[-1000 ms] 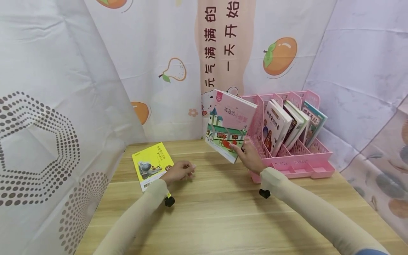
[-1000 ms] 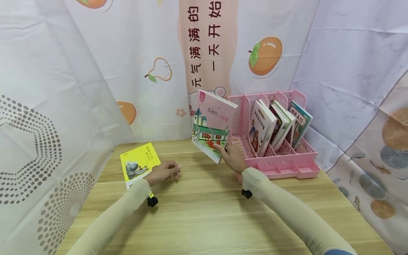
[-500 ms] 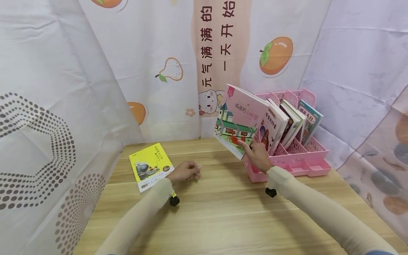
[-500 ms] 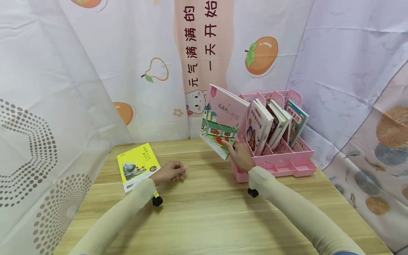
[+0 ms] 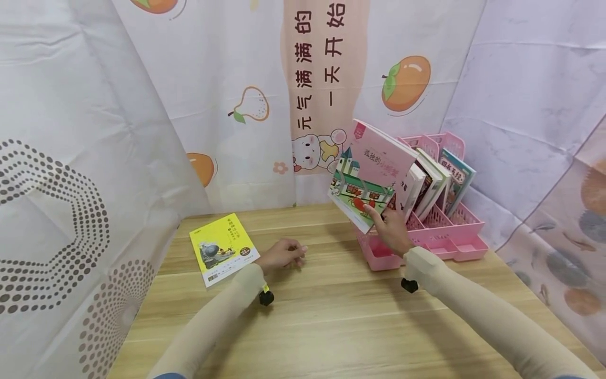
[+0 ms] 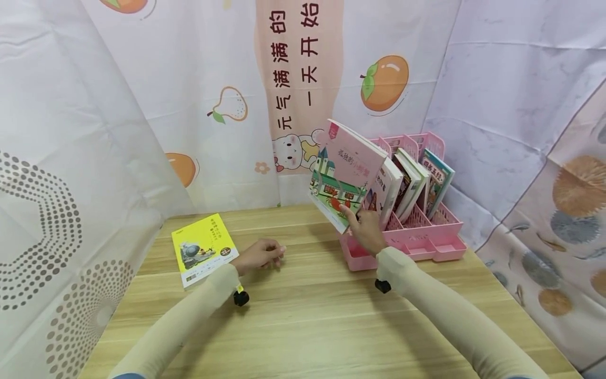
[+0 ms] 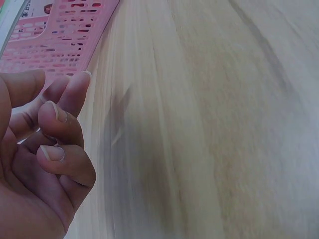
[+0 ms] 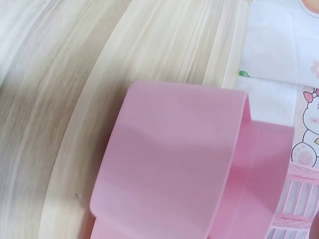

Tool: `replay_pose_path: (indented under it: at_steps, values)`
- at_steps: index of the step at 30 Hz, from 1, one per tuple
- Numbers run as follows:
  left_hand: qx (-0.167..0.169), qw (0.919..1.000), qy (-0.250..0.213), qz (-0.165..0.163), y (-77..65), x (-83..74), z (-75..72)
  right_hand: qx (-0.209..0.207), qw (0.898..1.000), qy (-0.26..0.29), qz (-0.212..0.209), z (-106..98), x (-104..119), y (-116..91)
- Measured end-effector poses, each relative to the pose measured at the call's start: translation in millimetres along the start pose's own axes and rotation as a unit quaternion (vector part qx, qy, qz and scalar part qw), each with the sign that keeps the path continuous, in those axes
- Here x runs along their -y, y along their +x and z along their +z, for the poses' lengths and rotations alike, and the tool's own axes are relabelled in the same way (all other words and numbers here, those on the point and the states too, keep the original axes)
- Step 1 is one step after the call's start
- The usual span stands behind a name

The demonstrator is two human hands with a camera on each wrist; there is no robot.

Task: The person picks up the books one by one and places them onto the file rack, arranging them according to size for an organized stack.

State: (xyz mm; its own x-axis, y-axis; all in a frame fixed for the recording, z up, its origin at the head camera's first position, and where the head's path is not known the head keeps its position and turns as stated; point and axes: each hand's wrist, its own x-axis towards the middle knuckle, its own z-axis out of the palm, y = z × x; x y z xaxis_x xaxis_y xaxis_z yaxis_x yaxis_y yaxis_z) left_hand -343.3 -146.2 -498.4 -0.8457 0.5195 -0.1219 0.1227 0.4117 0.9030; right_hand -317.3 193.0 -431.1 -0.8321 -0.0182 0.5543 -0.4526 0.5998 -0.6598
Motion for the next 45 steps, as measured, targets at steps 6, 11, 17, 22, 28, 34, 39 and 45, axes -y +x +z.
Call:
replay_pose_path:
  at_steps: [6, 11, 17, 22, 28, 34, 39, 45]
  values:
    - [0.008, 0.9999, 0.004, 0.005, 6.8, -0.4, 6.2, -0.014, 1.000, -0.008, 0.012, -7.4, -4.8, -2.4]
    - [0.017, 0.9996, 0.009, 0.022, 12.9, -3.5, 11.4, -0.030, 0.999, -0.032, 0.019, -16.3, -11.3, -6.0]
    - [0.024, 0.9993, 0.017, 0.024, 12.9, -11.0, 14.8, -0.052, 0.998, -0.036, 0.025, -27.4, -19.0, -12.0]
    - [0.017, 0.9993, 0.016, 0.030, 14.9, -16.2, 16.9, -0.089, 0.995, -0.040, -0.004, -35.5, -26.9, -12.1]
    - [0.023, 0.9992, 0.015, 0.030, 19.3, -20.1, 23.2, -0.109, 0.993, -0.053, -0.008, -44.7, -34.0, -13.8]
    - [0.034, 0.9983, 0.024, 0.040, 23.6, -25.5, 32.2, -0.088, 0.995, -0.049, 0.008, -50.3, -35.4, -17.4]
    - [0.044, 0.9975, 0.023, 0.051, 28.7, -32.1, 40.1, -0.111, 0.992, -0.050, 0.004, -53.8, -37.3, -17.0]
    - [0.049, 0.9970, 0.021, 0.056, 36.3, -41.4, 51.1, -0.137, 0.988, -0.071, 0.009, -59.9, -38.0, -15.8]
